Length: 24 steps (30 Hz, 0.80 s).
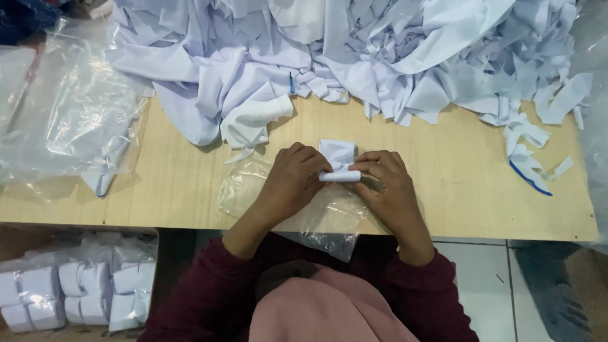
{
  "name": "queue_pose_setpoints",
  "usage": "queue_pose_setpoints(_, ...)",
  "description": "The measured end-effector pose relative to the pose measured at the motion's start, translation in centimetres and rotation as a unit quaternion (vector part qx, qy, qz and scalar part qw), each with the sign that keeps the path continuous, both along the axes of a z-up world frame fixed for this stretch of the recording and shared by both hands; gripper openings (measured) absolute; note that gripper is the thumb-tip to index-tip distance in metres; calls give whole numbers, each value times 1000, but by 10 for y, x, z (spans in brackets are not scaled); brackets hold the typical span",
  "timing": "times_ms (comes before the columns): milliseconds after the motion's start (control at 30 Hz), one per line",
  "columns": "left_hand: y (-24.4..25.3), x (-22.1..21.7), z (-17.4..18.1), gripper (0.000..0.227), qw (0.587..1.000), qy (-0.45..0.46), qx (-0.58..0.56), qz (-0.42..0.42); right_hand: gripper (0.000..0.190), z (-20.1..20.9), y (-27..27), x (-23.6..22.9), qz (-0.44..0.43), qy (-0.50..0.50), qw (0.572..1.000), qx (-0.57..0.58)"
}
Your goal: Folding white fabric pieces into rectangles and placing them into individual plastic bags.
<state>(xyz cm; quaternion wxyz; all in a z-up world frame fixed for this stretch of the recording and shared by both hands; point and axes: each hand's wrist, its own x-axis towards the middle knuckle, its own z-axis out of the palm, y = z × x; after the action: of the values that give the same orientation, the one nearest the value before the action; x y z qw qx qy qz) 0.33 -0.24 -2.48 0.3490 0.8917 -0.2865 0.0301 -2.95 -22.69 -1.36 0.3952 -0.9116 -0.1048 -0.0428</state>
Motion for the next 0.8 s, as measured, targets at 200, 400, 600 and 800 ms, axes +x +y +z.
queue_pose_setpoints(200,-6,16,5,27,993,99,31,50,32,-1,2,12,-60,89,994,0)
queue_pose_setpoints(400,-26,36,-3,24,979,148,80,115,37,18,22,31,-66,152,983,-74)
queue_pose_setpoints(600,-28,34,13,19,983,76,129,109,37,6,13,44,-52,144,981,-122)
queue_pose_setpoints(800,-19,26,25,15,995,93,-7,39,43,15,10,22,-37,142,960,240)
